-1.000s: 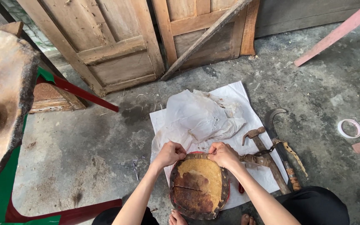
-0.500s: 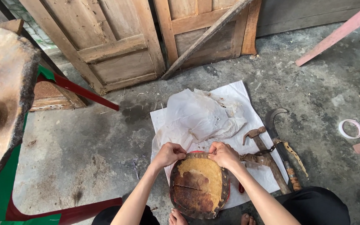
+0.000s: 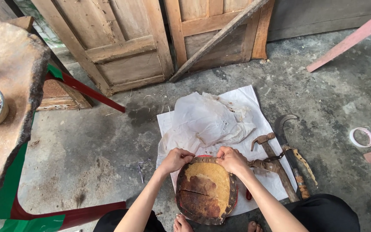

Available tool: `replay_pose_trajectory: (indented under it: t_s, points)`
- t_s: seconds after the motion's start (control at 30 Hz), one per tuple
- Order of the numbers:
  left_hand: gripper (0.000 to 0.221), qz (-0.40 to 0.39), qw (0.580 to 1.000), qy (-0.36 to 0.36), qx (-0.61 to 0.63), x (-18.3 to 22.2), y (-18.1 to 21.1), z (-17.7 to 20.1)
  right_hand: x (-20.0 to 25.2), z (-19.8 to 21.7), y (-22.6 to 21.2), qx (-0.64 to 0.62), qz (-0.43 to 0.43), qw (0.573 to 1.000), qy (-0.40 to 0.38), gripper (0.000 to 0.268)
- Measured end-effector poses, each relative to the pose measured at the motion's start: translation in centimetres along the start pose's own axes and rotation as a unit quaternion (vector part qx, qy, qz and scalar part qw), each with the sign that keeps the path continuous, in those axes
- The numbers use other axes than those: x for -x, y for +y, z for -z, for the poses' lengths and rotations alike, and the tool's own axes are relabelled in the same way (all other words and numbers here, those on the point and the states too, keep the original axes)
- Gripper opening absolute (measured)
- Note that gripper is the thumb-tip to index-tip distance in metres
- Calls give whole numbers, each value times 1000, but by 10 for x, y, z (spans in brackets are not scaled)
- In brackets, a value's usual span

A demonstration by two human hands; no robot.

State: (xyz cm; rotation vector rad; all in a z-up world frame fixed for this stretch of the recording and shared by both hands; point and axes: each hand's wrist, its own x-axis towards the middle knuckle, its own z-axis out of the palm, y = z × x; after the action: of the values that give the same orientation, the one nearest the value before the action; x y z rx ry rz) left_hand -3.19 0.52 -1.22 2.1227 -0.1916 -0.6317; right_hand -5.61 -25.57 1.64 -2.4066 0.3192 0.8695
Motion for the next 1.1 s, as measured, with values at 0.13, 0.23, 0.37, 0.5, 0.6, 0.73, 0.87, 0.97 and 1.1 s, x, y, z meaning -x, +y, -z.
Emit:
replay_pose_trajectory:
  t_s: [0.13, 0.23, 0.37, 0.5, 0.6, 0.73, 0.87, 0.97, 1.1]
  points:
    - [23, 46, 997, 54, 44, 4, 5, -2, -11, -7, 6, 4, -3, 1000, -3, 21]
    - [20, 82, 990, 89, 67, 7, -9, -13, -14, -10, 9, 6, -4, 1000, 2, 21]
    - [20, 117, 978, 116, 128, 10, -17, -23, -10, -7, 7, 10, -5, 1000, 9, 21]
    - [21, 114, 967, 107, 200, 11, -24, -24, -16, -12, 14, 1, -3, 1000, 9, 21]
    - [22, 93, 958, 96, 255, 15, -23, -16, -14, -12, 13, 1, -2, 1000, 12, 21]
    - [21, 68, 954, 115, 267, 12, -34, -14, -11, -8, 10, 1, 3, 1000, 14, 23]
    - [21, 66, 960, 117, 248, 18, -28, -15, -10, -10, 12, 1, 4, 1000, 19, 22]
    - [15, 76, 982, 139, 98, 26, 0, -12, -10, -10, 10, -3, 5, 1000, 21, 21]
    - [12, -62, 977, 197, -57, 33, 56, -15, -15, -13, 15, 3, 2, 1000, 20, 21]
